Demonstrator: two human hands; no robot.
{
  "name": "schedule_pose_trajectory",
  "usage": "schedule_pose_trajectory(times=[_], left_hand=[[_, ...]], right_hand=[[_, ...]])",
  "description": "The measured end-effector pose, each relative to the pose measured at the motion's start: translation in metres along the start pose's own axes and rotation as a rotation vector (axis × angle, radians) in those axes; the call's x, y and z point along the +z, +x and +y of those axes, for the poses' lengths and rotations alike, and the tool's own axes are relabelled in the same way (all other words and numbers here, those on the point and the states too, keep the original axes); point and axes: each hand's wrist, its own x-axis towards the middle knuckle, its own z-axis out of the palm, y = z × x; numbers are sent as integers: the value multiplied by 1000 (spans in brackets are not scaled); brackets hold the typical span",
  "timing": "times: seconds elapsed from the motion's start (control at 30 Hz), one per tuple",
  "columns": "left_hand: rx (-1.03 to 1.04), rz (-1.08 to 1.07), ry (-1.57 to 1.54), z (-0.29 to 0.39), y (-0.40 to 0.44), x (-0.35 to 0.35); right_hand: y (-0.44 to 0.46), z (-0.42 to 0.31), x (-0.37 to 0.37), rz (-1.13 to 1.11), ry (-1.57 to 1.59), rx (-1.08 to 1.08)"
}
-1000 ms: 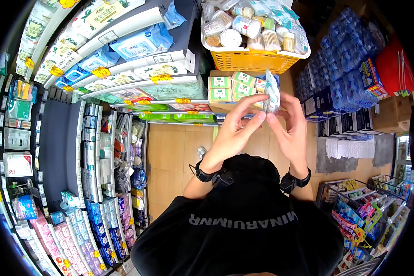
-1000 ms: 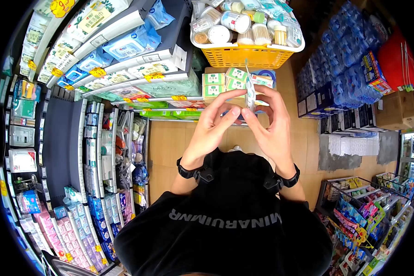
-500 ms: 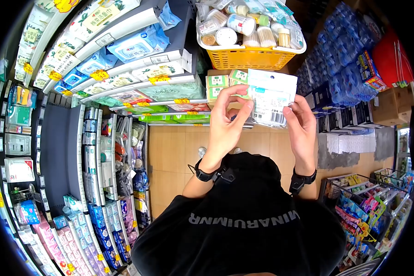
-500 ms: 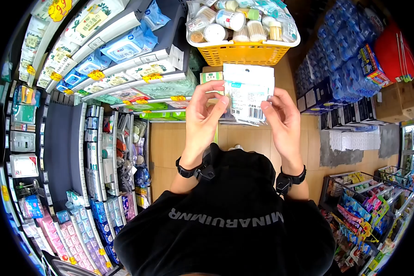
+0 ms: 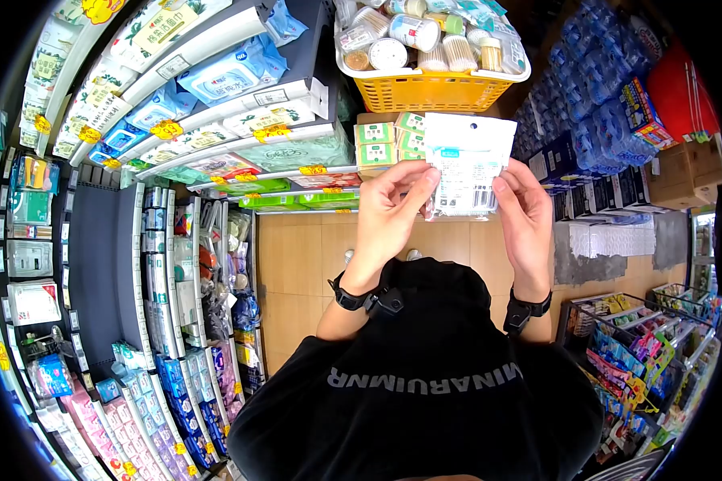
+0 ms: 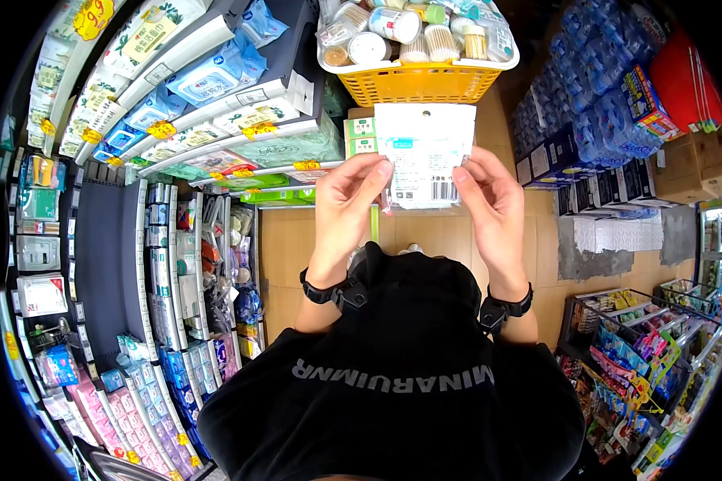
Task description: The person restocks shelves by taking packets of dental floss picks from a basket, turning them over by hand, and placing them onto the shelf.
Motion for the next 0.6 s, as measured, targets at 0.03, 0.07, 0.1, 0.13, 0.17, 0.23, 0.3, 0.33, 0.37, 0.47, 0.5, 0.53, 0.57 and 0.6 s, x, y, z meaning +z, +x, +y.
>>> schedule_pose_trajectory(times=[0.03,0.07,0.1,0.13,0.17,0.23,0.3,0.33,0.37,0.47,0.5,0.53,0.57,0.6], left_hand=[[10,0,-6,0,0,0],[9,-1,-6,0,-1,0],[0,4,3,-1,-1,0],[-8,8,12,-1,0,1],[-8,7,11,1,-1,1],[-44,18,5,4,-1,4],[-43,3,5,5,-1,4],[-45,-9,4,5,0,4],[-45,-8,5,5,0,4],[-34,-10,2,2,0,3],[-27,-10,9,1,0,2],[-20,-10,17,1,0,2],[-19,-9,17,2,0,2],[-21,-2,12,3,0,4]], right_hand=[[-1,0,0,3,-8,-3],[-1,0,0,7,-17,-7],[-1,0,0,8,-18,-9],[-2,-1,-1,10,-21,-13],[-2,-2,-1,11,-24,-14],[-3,-3,-2,16,-29,-15],[-3,-4,-2,20,-33,-17],[-4,-5,-2,25,-57,-26],[-5,-5,-1,30,-80,-33],[-6,-9,0,33,-136,-36],[-6,-9,0,32,-136,-35],[-5,-8,0,31,-135,-37],[-5,-8,0,31,-134,-40],[-4,-7,0,30,-133,-40]])
